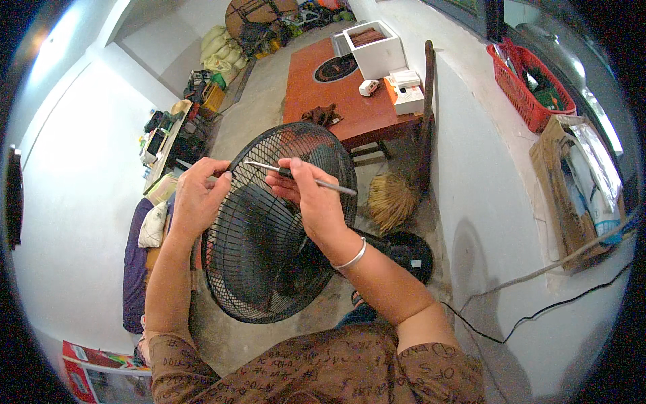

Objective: Repairing a black electric pedestal fan using a screwdriver.

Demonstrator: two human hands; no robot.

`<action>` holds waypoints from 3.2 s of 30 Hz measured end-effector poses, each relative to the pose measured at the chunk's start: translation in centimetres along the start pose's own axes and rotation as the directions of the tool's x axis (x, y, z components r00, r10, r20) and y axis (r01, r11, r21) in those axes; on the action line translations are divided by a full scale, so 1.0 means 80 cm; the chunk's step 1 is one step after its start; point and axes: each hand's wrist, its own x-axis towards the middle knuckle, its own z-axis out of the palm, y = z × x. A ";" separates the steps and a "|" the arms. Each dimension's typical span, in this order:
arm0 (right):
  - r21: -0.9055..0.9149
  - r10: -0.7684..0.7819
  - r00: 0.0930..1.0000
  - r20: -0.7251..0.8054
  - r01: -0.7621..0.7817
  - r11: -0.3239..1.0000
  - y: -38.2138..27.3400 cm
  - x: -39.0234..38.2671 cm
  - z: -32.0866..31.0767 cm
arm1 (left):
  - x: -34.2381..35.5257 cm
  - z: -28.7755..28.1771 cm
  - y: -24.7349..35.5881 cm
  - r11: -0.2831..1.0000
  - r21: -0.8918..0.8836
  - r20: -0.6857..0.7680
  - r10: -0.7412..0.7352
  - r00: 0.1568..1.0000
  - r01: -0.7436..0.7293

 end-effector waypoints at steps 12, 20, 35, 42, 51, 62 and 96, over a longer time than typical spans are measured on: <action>0.114 0.105 0.994 0.004 -0.104 0.988 0.010 0.008 0.003 | -0.003 0.000 -0.011 0.994 -0.092 -0.008 0.051 0.999 -0.051; -0.392 -0.387 0.882 0.269 0.467 0.793 0.023 0.010 0.019 | -0.008 -0.002 -0.020 0.994 -0.103 -0.012 0.027 1.000 -0.028; -0.606 -0.290 0.787 0.545 0.608 0.513 -0.033 0.048 0.046 | -0.013 -0.004 -0.025 0.980 -0.196 0.005 -0.022 1.000 0.023; -0.672 -0.184 0.766 0.615 0.632 0.386 -0.050 0.053 0.055 | -0.009 -0.003 -0.024 0.980 -0.182 0.036 -0.069 0.997 0.074; -0.526 -0.256 0.829 0.497 0.522 0.671 -0.017 0.054 0.028 | -0.014 -0.010 -0.032 0.970 -0.232 0.096 -0.055 0.994 0.076; -0.609 -0.155 0.796 0.586 0.558 0.563 -0.035 0.065 0.038 | -0.016 -0.008 -0.035 0.973 -0.228 0.073 -0.031 0.997 0.047; -0.693 -0.007 0.814 0.581 0.499 0.520 -0.074 0.089 0.067 | 0.002 -0.023 -0.018 0.979 -0.117 0.226 -0.137 0.964 0.166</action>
